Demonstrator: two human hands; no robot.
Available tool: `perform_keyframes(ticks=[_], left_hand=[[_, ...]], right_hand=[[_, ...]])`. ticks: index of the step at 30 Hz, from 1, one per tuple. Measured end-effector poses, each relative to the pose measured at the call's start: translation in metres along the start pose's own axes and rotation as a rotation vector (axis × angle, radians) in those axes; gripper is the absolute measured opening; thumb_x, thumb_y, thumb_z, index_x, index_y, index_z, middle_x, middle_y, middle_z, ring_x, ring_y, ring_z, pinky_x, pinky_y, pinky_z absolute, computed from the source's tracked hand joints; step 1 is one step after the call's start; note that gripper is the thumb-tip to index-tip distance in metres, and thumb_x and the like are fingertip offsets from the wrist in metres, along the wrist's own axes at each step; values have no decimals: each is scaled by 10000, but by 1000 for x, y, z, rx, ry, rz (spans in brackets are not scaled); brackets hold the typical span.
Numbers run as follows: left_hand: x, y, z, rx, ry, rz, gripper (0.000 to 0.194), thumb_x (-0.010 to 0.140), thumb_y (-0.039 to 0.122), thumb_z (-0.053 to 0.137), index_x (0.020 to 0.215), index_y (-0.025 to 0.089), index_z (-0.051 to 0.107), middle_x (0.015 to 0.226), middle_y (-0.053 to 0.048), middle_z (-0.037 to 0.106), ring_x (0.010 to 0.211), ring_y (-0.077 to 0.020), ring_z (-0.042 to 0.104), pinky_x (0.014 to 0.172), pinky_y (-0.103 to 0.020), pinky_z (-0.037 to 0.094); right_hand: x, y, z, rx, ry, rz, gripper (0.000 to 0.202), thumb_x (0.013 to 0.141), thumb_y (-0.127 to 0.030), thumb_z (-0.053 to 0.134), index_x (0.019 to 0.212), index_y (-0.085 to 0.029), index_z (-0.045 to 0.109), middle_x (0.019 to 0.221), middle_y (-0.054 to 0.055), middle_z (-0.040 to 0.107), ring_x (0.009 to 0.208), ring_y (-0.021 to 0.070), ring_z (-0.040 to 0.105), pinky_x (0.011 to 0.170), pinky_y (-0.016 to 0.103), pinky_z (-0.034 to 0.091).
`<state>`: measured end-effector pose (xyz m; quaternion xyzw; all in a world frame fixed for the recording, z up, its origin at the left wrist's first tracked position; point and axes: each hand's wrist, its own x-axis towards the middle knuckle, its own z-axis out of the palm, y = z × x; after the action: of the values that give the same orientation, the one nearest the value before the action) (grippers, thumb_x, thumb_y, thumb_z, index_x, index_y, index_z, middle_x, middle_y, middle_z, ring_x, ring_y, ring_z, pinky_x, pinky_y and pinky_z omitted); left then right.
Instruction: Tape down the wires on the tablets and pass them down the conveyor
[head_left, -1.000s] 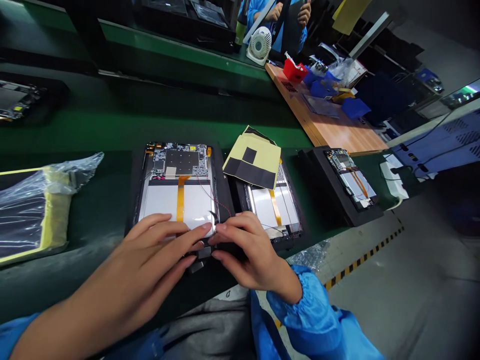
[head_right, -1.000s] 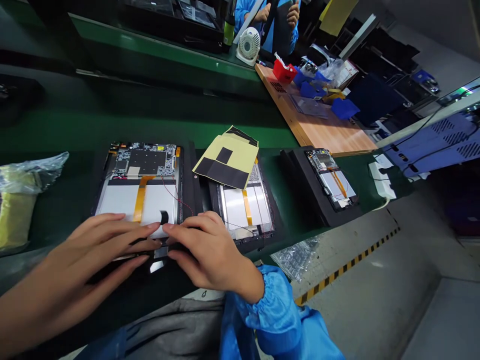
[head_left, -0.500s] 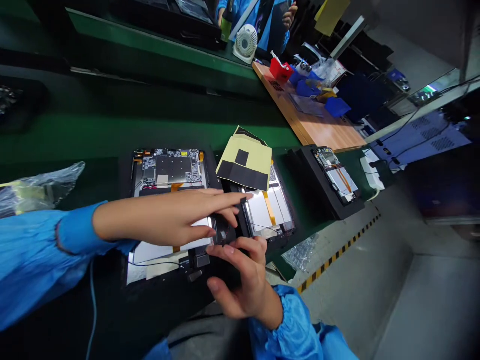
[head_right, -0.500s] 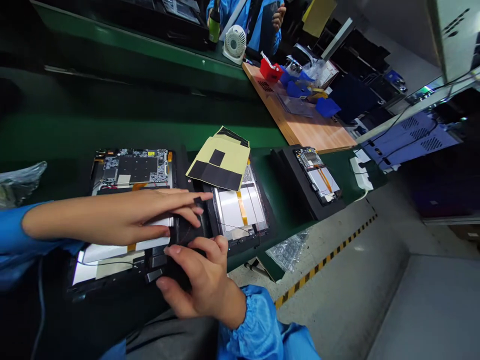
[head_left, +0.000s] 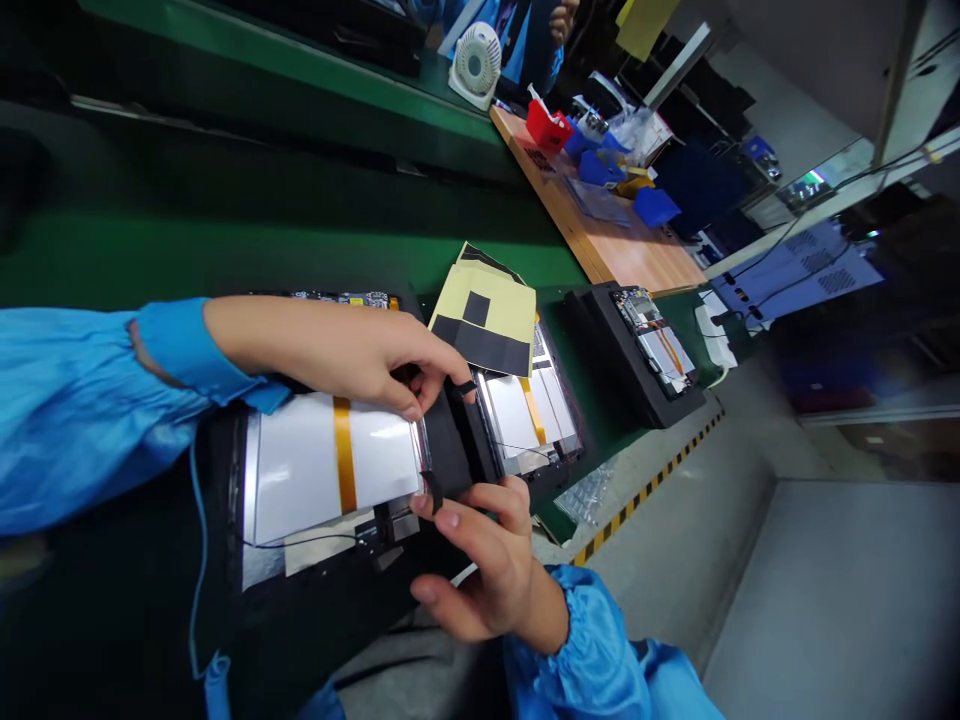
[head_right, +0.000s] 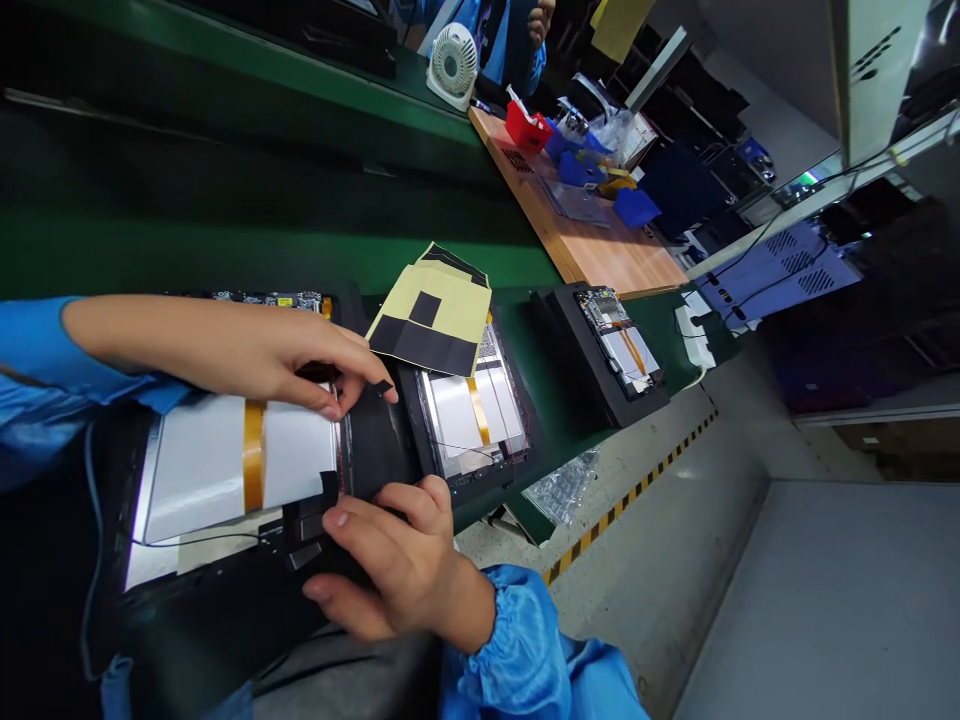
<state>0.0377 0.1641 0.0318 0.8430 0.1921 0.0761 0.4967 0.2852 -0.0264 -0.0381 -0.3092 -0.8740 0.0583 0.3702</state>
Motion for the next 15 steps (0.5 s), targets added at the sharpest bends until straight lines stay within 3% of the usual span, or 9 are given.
perform_keyframes(ticks=[4,6,9,11,13,15], left_hand=[[-4,-2,-14,43,9,-25,307,908,266,700,1157,280,880,803,-18,812,741,-224,763,665,-294,557],[-10,2,-9,91,142,-11,292,891,295,723,1140,277,874,866,-25,836,809,-249,784,682,-315,567],[-17,13,19,68,395,11,470,935,298,678,1394,242,762,1086,-50,878,1028,-275,818,795,-347,610],[-19,21,46,-35,467,18,599,997,268,598,1594,218,592,1091,-39,884,1032,-237,831,849,-336,617],[-20,27,69,-84,396,3,624,1019,225,549,1643,238,522,1035,-1,884,951,-195,835,822,-297,601],[-22,29,80,-59,256,-23,647,1001,165,527,1640,265,533,1035,21,884,910,-174,831,774,-266,576]], right_hand=[[5,0,-1,8,1,2,859,1076,-446,696,1811,-188,334,1149,45,916,853,303,649,789,460,486],[7,0,0,26,3,25,834,1093,-435,672,1813,-191,330,1105,38,913,858,299,673,769,452,484],[7,1,3,53,22,32,784,1109,-420,644,1796,-178,352,1075,45,911,865,291,684,762,441,477],[5,2,5,60,49,21,758,1112,-423,636,1777,-168,377,1083,54,916,863,287,677,772,437,476],[3,3,6,67,70,11,757,1106,-434,632,1775,-193,373,1116,53,919,861,285,677,779,432,483],[0,5,5,82,61,1,793,1084,-438,654,1784,-229,346,1181,53,917,877,286,690,789,429,500]])
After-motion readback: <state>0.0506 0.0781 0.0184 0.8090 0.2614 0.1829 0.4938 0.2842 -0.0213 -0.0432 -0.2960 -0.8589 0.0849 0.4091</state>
